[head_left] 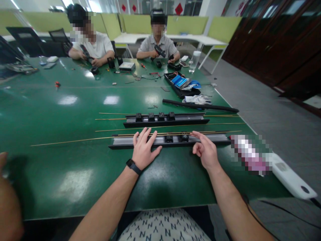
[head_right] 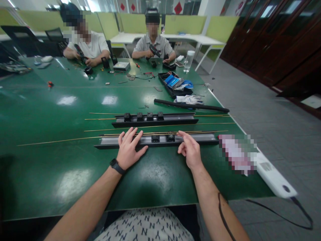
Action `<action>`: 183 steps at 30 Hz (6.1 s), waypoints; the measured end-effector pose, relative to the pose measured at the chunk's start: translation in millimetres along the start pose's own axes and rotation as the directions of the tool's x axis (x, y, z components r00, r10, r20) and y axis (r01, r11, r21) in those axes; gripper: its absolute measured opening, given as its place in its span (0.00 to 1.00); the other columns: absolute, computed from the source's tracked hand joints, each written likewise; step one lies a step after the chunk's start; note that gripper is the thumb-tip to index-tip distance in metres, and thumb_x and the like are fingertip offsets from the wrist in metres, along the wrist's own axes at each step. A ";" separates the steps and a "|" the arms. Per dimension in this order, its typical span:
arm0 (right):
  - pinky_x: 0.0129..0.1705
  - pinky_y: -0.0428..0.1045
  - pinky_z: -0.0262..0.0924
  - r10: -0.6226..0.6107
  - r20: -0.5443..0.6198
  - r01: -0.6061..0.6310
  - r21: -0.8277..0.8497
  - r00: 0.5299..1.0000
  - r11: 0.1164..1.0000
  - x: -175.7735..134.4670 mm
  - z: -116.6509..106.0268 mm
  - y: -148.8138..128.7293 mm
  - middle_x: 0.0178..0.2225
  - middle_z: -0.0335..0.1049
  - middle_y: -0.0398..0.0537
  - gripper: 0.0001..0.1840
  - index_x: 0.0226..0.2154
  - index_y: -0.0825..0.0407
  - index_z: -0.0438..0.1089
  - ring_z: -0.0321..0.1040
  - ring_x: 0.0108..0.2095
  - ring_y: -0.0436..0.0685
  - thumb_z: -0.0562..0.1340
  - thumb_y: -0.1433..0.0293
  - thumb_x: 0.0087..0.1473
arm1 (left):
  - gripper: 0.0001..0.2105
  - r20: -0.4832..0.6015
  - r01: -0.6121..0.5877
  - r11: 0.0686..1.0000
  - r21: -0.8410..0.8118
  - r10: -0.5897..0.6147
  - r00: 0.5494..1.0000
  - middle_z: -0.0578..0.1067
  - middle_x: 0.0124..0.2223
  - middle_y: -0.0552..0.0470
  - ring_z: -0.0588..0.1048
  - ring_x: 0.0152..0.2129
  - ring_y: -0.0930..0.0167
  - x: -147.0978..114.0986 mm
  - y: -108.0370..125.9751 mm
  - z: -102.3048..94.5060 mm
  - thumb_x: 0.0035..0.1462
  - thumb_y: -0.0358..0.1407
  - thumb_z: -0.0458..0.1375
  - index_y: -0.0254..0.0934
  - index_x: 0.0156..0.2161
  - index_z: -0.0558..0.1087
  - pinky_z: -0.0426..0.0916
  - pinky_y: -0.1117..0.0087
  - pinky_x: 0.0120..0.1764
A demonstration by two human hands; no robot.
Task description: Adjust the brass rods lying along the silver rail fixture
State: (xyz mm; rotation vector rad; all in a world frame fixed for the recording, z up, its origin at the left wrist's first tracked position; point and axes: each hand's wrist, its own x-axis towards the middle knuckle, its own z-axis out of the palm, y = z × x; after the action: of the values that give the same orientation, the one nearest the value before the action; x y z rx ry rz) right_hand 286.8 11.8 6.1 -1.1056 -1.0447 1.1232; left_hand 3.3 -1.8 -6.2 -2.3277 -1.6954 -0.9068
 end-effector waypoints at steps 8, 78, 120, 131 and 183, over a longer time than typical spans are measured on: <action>0.13 0.43 0.40 0.002 -0.009 -0.002 0.005 1.000 1.000 0.7 -0.7 -0.8 0.52 0.76 0.54 0.21 0.52 0.48 0.77 0.65 0.18 0.45 0.63 0.55 0.63 | 0.29 0.005 -0.008 1.000 0.000 0.008 1.000 0.66 0.69 0.38 0.61 0.69 0.55 0.1 -0.7 -0.5 0.64 0.47 0.60 0.41 0.66 0.67 0.48 0.47 0.69; 0.13 0.43 0.41 0.015 -0.020 -0.014 0.005 1.000 1.000 1.3 -1.1 0.6 0.52 0.75 0.55 0.22 0.52 0.49 0.77 0.68 0.20 0.46 0.62 0.54 0.63 | 0.29 0.008 -0.010 1.000 0.007 0.010 1.000 0.66 0.69 0.39 0.60 0.69 0.55 0.1 -0.3 -1.3 0.64 0.48 0.61 0.42 0.67 0.67 0.47 0.47 0.69; 0.13 0.43 0.40 0.038 0.013 -0.038 0.005 0.999 0.999 -0.6 3.1 -0.5 0.52 0.75 0.55 0.22 0.52 0.48 0.77 0.67 0.20 0.46 0.63 0.53 0.62 | 0.29 0.016 0.001 1.000 -0.010 -0.001 1.000 0.66 0.70 0.40 0.60 0.70 0.55 -0.1 -1.0 -1.3 0.63 0.47 0.61 0.43 0.67 0.66 0.47 0.47 0.69; 0.13 0.43 0.41 0.023 0.005 -0.023 0.013 1.000 1.000 -0.2 -0.7 0.1 0.53 0.75 0.55 0.21 0.52 0.48 0.78 0.67 0.20 0.45 0.62 0.54 0.64 | 0.29 0.015 -0.007 1.000 0.007 0.007 1.000 0.66 0.70 0.39 0.60 0.69 0.55 0.4 -0.6 -2.3 0.63 0.47 0.62 0.41 0.67 0.67 0.47 0.47 0.69; 0.13 0.43 0.40 0.031 -0.017 -0.031 0.011 0.999 0.999 0.0 1.8 -2.4 0.52 0.75 0.55 0.21 0.51 0.48 0.77 0.67 0.19 0.46 0.61 0.54 0.64 | 0.30 0.023 0.007 1.000 -0.021 -0.006 1.000 0.65 0.70 0.40 0.60 0.70 0.54 -0.1 -0.4 -2.5 0.63 0.47 0.61 0.43 0.67 0.66 0.47 0.46 0.70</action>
State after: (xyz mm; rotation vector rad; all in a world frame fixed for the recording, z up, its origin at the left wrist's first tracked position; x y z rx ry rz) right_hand 285.4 11.8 8.7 -1.1240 -1.0100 1.1408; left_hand 2.0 -2.8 -4.4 -2.3557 -1.7112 -0.9069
